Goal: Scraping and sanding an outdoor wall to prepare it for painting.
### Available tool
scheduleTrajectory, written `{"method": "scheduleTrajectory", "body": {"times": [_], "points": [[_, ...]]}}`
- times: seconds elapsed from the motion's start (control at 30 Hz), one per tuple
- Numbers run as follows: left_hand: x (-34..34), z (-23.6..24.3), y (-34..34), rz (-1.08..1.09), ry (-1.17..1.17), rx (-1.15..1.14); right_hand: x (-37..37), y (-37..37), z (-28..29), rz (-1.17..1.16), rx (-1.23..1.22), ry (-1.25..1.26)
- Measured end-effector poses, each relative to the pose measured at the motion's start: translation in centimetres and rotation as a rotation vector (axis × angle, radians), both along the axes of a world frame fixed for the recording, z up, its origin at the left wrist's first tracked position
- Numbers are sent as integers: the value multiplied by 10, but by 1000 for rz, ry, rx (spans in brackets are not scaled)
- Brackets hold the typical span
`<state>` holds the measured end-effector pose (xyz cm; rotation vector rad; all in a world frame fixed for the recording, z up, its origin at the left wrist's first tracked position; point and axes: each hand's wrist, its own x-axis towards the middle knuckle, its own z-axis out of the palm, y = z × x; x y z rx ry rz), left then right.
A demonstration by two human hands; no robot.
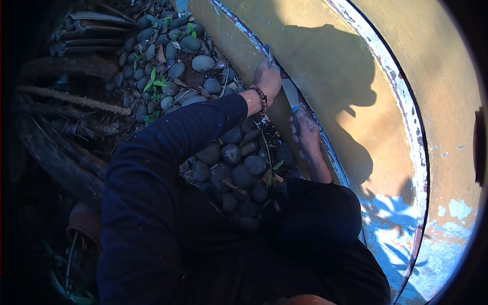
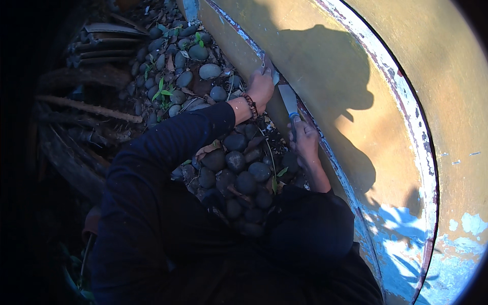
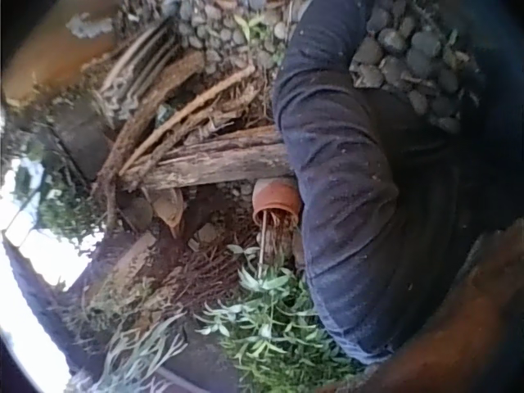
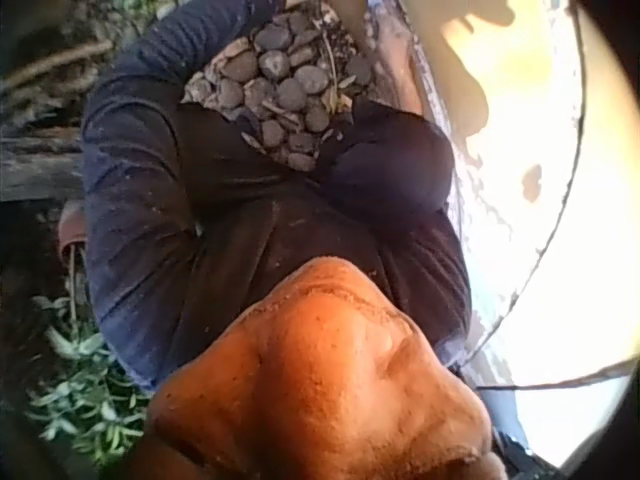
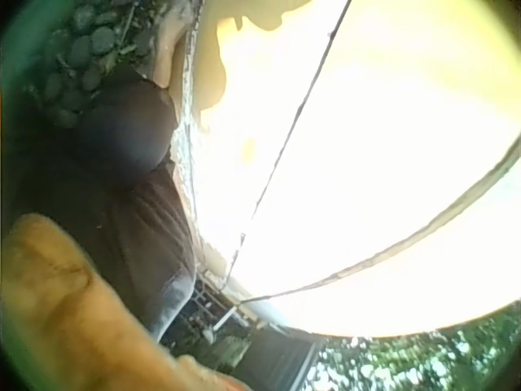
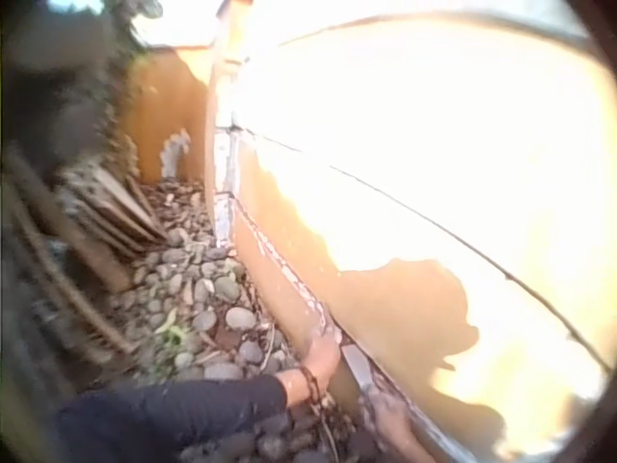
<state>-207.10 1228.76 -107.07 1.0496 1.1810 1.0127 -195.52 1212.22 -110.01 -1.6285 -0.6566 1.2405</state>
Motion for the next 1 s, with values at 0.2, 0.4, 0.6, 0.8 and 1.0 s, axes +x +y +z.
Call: {"method": "scheduleTrajectory", "body": {"times": [0.2,0.4,0.6,0.8,1.0], "points": [[0,-17,14,49,39,23,-3,5,-3,0,116,-75],[0,-18,15,28,85,28,-4,21,1,19,-22,19],[-2,-14,17,40,46,-1,-11,45,7,95,-131,92],[-12,-10,29,97,-37,9,-11,57,12,108,-46,184],[-23,-14,36,62,171,142,-7,23,-4,134,-189,222]]}}
